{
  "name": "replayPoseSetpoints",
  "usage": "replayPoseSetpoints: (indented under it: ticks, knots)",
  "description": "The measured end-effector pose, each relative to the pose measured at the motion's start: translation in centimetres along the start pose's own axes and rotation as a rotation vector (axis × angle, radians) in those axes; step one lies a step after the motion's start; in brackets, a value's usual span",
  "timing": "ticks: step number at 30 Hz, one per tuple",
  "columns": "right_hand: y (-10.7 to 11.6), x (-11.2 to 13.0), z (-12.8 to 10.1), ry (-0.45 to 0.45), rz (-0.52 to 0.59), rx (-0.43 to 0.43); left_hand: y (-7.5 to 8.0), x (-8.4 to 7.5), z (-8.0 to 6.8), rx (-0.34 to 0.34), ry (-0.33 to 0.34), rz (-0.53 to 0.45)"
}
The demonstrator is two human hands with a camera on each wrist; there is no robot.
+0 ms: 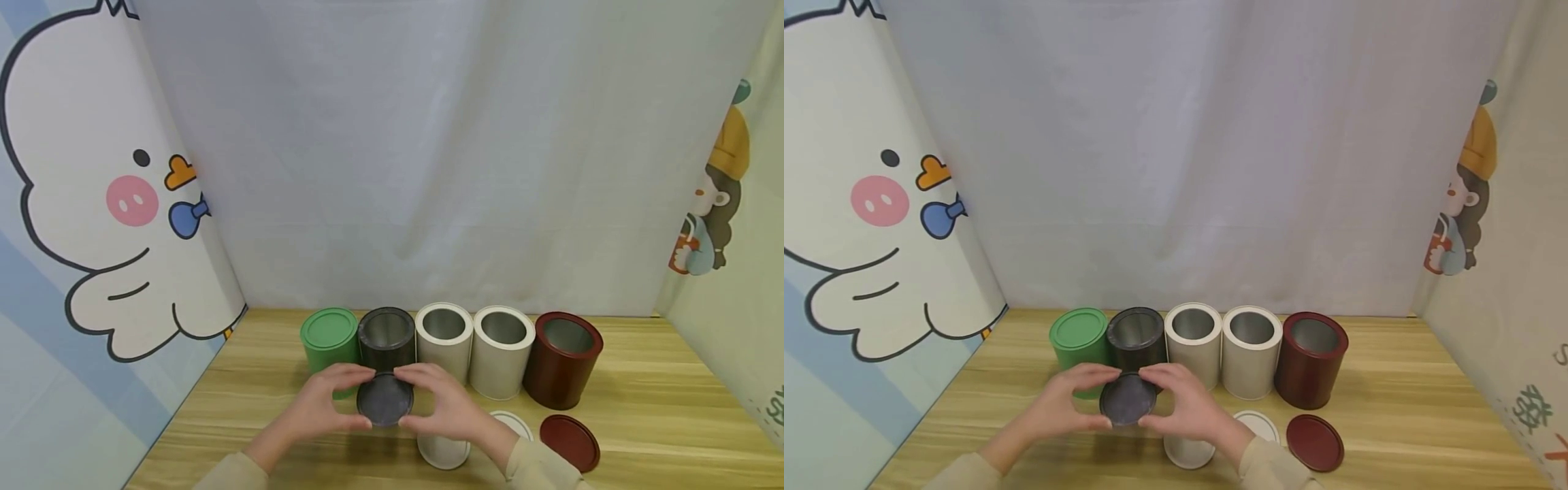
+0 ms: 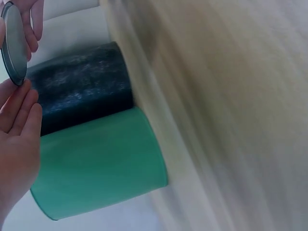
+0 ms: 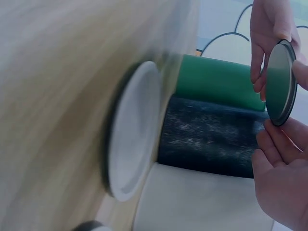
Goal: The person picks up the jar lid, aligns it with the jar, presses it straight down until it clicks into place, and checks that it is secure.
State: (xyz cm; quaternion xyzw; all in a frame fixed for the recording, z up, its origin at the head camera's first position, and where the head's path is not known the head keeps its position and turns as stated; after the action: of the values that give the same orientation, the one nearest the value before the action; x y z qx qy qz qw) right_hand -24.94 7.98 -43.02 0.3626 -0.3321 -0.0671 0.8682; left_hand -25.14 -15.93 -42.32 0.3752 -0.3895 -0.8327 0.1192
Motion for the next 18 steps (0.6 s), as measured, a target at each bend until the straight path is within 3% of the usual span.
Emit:
replayPoseSetpoints:
  ticks: [9,18]
  knots:
    - [1.4,0.9,0.9,0.061,-0.005,-0.062,1.2,-0.9,1.1,-0.066,-0.063,0.033]
    - [2.5,1.1,1.6,0.102,-0.031,-0.107,2.2,-1.7,2.3,-0.076,-0.054,0.05]
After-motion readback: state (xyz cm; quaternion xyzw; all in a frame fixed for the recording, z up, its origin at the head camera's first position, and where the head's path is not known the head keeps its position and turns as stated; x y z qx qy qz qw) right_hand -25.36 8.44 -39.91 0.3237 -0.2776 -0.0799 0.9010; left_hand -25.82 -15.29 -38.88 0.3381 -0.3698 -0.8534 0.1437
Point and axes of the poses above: each hand's wrist, its own z-axis towards the middle knuckle, its own y-axis out of the back of the hand, x = y × z, the point moved 3 cm from there along z, towards the middle knuckle, and after that the axes turned 1 degree about y, right-handed, at the moved point
